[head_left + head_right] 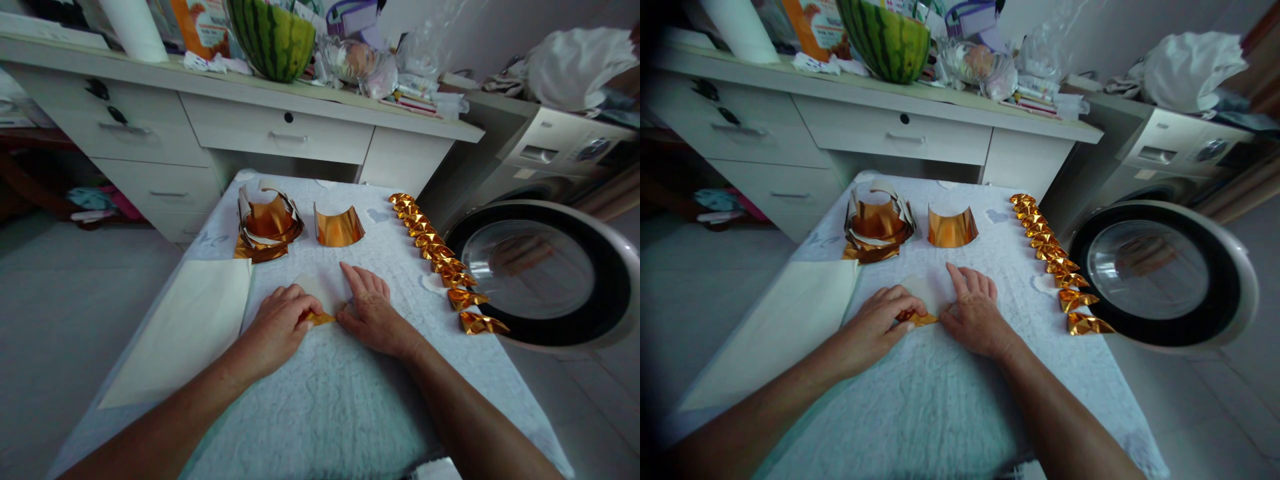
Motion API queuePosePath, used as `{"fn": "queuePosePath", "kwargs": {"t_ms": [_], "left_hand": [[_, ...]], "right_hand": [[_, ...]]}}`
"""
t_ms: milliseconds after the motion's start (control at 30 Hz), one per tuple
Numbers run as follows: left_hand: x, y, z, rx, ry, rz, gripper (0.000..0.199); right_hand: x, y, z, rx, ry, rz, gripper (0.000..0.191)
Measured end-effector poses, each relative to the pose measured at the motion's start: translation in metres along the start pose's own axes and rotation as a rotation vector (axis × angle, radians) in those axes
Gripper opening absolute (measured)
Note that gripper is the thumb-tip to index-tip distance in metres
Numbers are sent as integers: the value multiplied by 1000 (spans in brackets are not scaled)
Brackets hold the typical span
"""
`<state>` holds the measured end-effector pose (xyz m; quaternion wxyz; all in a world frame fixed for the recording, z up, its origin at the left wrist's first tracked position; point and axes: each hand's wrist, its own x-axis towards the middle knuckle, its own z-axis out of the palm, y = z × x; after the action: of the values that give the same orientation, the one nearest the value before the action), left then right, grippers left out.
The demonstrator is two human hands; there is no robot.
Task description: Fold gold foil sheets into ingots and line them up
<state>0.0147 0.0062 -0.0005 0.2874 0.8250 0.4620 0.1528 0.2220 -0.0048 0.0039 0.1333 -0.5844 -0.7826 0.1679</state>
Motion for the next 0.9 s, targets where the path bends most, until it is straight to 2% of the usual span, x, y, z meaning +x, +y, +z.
{"fn": "queuePosePath", "kwargs": {"t_ms": [167, 333, 400, 533, 600, 733, 900], "left_hand": [[0, -1, 2, -8, 37, 22, 19], [-1, -4, 6, 17, 137, 80, 13], [-2, -6, 8, 68, 231, 78, 10], [-2, -12, 11, 170, 430, 15, 55], [-1, -15, 12, 163, 412, 19, 66], [1, -18, 13, 106, 371, -5, 72], [3, -17, 8, -8, 378, -48, 72]], "right_hand": [[2, -1, 0, 79, 43, -40, 42], [3, -4, 9, 35, 99, -46, 47], [3, -3, 12, 25, 101, -47, 47], [3, -3, 12, 23, 91, -51, 50], [4, -3, 11, 26, 92, -54, 51], [4, -4, 10, 45, 75, -64, 51], [4, -5, 9, 73, 64, -79, 48]]}}
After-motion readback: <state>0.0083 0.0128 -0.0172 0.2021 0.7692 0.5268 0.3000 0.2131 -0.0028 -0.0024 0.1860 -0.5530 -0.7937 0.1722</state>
